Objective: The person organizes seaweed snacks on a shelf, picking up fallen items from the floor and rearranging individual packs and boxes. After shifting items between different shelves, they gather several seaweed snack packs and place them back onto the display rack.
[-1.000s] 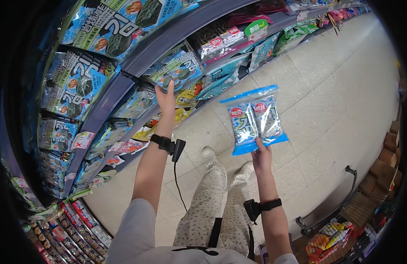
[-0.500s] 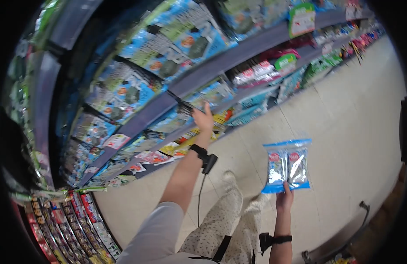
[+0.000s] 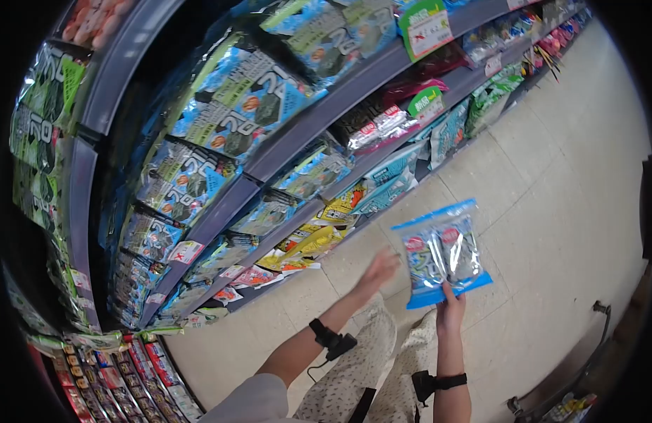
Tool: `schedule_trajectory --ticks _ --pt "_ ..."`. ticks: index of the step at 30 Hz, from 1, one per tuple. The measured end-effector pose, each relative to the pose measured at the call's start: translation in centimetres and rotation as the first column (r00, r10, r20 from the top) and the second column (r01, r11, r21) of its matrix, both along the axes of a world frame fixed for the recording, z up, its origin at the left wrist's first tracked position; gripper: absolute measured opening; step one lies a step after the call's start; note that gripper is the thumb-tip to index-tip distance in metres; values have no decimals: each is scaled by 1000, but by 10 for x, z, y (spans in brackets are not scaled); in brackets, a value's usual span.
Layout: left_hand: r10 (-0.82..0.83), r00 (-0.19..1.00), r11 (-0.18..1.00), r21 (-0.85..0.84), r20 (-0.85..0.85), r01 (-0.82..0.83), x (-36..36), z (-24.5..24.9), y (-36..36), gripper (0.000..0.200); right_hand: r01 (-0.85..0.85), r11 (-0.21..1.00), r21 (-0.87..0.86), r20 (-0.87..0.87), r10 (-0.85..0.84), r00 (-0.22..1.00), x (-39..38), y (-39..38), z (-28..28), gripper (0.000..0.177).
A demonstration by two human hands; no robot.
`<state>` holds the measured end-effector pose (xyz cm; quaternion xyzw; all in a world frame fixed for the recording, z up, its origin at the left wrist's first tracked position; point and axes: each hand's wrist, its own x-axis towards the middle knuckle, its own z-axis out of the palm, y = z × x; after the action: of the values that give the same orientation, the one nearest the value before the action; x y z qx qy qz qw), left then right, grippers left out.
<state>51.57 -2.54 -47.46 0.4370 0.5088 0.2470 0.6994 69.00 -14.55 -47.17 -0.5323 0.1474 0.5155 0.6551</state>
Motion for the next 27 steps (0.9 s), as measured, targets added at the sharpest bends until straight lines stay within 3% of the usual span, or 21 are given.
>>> schedule_trajectory --ticks 2,3,5,6,8,9,11,13,15,16,18,19,21,23,24,27 --pt "-34 980 972 -220 194 77 24 38 -24 55 -43 999 8 40 43 998 -13 16 17 40" --pt "-33 982 971 -225 188 76 23 35 -25 55 -42 999 4 35 42 999 -18 23 23 40" --pt "127 991 992 -13 42 -127 20 32 -18 51 -301 953 25 180 292 939 -29 34 39 45" --pt "226 969 974 -32 102 -224 14 41 -6 52 -299 954 28 179 290 940 -37 39 50 45" --pt "407 913 913 36 -21 -406 -16 27 25 48 -303 870 389 205 239 949 -47 55 72 51" --pt "470 881 878 73 46 -473 -20 48 46 48 -299 862 409 213 228 950 -45 59 76 51" --pt "565 814 797 163 138 -581 -34 79 79 47 -482 795 367 282 399 873 -43 55 81 50" --pt "551 824 784 254 133 -566 -53 94 107 49 -505 792 343 319 407 856 -39 43 67 46" --pt "738 663 649 138 122 -748 -59 109 126 42 -485 832 270 230 434 871 -31 22 47 41" --pt "733 668 653 140 128 -744 -61 117 136 42 -469 852 232 219 424 879 -28 11 39 38" --pt "825 555 545 107 109 -831 -67 130 154 34 -445 875 189 208 408 889 -19 -16 23 35" --pt "821 560 552 102 110 -828 -83 119 169 34 -431 894 125 176 408 896 -13 -30 16 33" --pt "761 587 561 174 276 -809 -121 79 198 30 -416 908 48 140 406 903 2 -47 6 31" --pt "743 454 416 192 491 -889 -114 85 204 27 -366 929 -59 151 371 916 11 -69 1 28" --pt "756 406 377 166 513 -911 -109 92 203 26 -344 934 -99 160 356 921 14 -75 -2 26" --pt "770 431 408 157 470 -899 -103 99 197 25 -304 945 -118 141 319 937 25 -83 1 26"
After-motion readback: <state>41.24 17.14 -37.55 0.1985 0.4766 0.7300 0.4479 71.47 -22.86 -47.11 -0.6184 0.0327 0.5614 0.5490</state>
